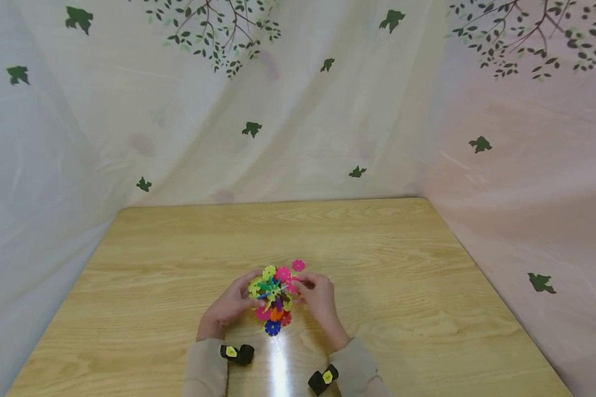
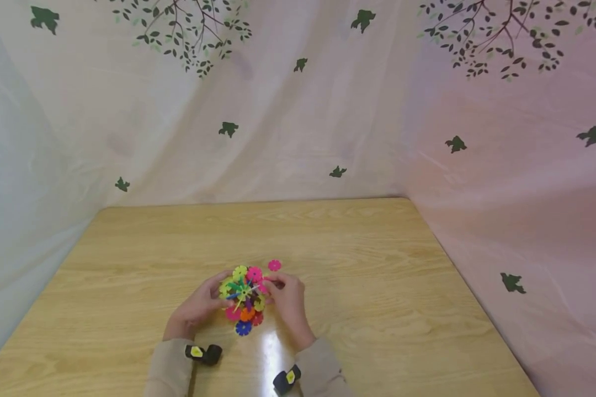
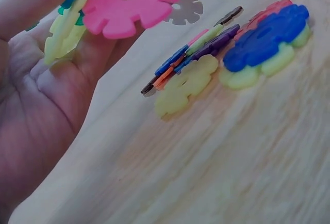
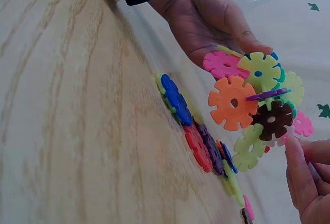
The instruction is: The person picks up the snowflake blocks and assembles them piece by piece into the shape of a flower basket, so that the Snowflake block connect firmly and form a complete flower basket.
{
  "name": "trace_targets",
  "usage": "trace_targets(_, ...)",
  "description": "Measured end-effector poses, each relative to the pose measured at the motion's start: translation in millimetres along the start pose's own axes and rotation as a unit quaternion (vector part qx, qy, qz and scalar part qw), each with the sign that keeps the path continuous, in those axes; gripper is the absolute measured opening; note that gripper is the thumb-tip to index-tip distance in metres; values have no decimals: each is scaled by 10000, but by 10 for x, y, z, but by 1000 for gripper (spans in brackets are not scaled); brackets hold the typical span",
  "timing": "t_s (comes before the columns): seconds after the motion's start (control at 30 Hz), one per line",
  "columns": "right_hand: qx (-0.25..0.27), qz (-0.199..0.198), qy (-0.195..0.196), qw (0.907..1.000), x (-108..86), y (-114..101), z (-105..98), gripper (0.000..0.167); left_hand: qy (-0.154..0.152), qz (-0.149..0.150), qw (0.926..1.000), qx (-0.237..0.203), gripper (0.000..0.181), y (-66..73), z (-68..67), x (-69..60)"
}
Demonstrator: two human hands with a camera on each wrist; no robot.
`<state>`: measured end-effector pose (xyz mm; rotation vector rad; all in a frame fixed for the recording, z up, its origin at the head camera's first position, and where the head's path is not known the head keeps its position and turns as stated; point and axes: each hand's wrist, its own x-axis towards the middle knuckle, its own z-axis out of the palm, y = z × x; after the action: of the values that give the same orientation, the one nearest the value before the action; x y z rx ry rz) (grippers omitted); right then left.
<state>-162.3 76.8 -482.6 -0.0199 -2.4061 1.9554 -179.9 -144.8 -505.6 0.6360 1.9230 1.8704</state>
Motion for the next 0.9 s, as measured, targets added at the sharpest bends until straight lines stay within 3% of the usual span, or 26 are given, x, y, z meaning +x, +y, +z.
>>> trace_targets(0.3, 49, -52, 353, 9994, -23, 22, 46, 16, -48, 97, 9998, -165, 76, 8, 19, -12)
trace_targets(0.47, -188, -230, 452, 9985, -51, 1, 57, 15, -12, 120, 9998, -163, 74, 3, 24, -11)
trace_targets(0.77, -51, -204, 230, 9995, -17, -107, 20, 15, 679, -132, 9964, 499, 74, -12, 39, 49)
trace_targets(0.9, -25, -59, -81, 9999, 4, -146, -2, 18, 963, -310, 9944, 299, 73, -24, 42, 54)
